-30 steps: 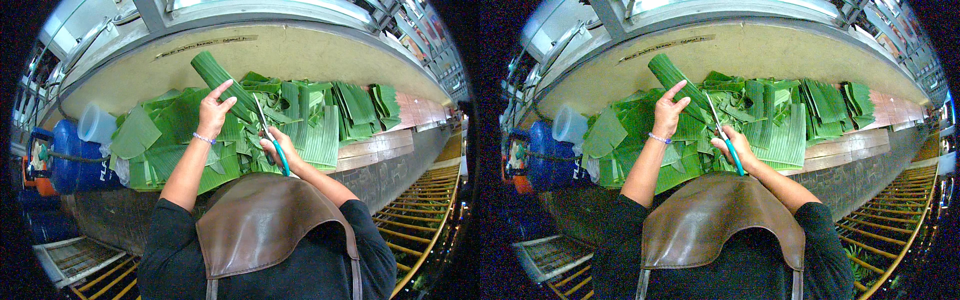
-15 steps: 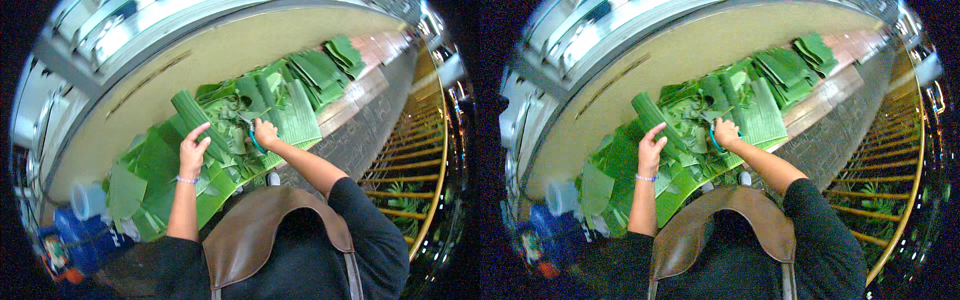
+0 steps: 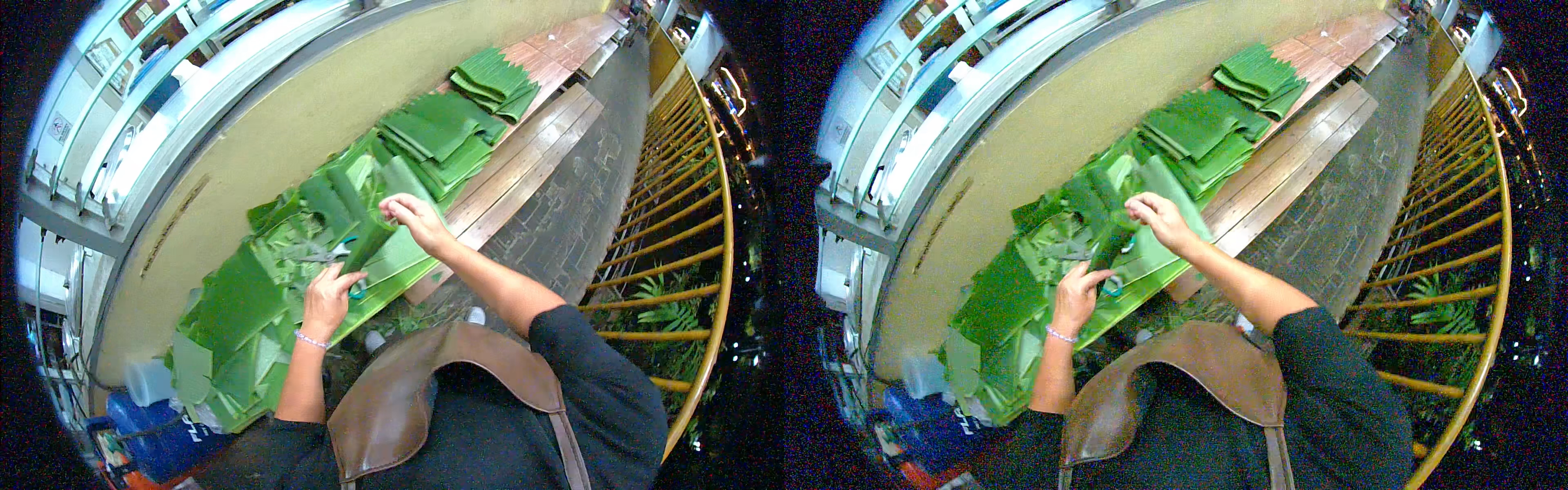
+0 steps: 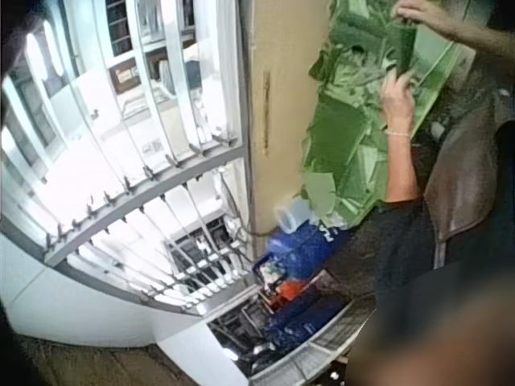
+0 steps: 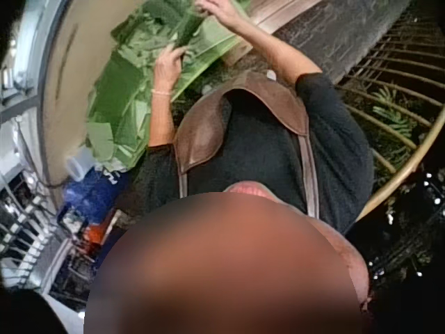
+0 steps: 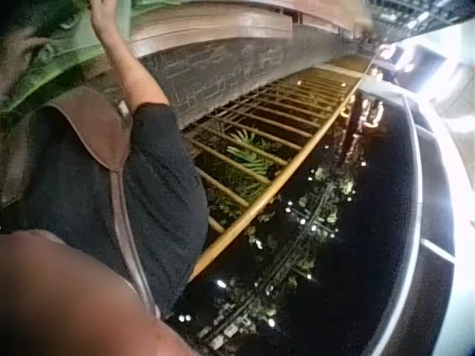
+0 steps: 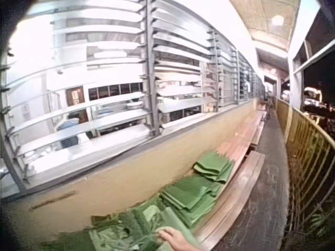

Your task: The person uses shears to cut large green leaves into smaller rectangular pieces on a wooden workbench. The person repeatedly picks up leaves, trims edges, and stacks the cut pieces into a neat pile.

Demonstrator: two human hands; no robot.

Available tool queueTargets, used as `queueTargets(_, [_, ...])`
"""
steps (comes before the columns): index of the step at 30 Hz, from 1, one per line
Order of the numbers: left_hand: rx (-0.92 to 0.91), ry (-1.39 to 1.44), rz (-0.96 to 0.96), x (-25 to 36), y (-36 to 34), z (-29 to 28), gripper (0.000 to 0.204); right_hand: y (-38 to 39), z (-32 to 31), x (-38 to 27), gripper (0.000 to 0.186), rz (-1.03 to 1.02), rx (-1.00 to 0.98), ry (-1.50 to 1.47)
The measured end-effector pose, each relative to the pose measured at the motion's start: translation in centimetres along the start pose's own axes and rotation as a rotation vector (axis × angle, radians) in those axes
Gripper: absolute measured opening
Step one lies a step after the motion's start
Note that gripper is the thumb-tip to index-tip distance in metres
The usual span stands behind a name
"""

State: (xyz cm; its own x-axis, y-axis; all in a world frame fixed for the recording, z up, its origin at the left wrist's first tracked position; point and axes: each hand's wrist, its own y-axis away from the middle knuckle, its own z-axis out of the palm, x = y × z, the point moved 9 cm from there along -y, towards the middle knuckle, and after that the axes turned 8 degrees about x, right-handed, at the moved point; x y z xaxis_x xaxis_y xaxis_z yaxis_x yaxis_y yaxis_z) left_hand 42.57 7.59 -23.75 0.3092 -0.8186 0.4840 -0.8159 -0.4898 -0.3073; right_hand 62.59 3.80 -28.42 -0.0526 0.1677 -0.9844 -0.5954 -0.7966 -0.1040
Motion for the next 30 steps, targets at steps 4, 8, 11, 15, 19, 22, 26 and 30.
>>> queueTargets(4, [-0.007,-0.015,0.137,9.4,-2.6,7.3,0.037,4.8,-11.0,-3.6,0.030,0.003,0.052,0.230])
queueTargets(8, [-0.075,0.011,0.269,17.5,-6.3,14.5,0.029,8.3,-25.5,-7.9,0.025,-0.207,0.483,0.435])
queueTargets(11, [-0.092,0.033,0.374,22.6,-9.5,18.4,0.025,10.0,-33.3,-6.8,0.021,0.003,0.494,0.408])
queueTargets(15, [-0.115,0.027,0.484,27.5,-13.1,22.1,0.023,12.1,-40.9,-4.5,0.019,0.219,0.593,0.046])
queueTargets(19, [-0.163,0.037,0.577,30.8,-16.8,26.2,0.024,13.1,-46.4,-2.7,0.018,0.297,0.671,-0.164])
queueTargets(22, [-0.178,0.083,0.656,32.8,-20.0,29.4,0.021,13.0,-49.8,-0.6,0.019,0.429,0.669,-0.225])
queueTargets(26, [-0.158,0.163,0.761,35.7,-25.2,34.4,0.016,11.8,-56.6,0.8,0.026,0.549,0.787,-0.240])
queueTargets(30, [-0.254,0.185,0.782,37.6,-32.5,39.7,0.017,6.4,-62.8,-0.2,0.043,0.488,0.819,-0.129])
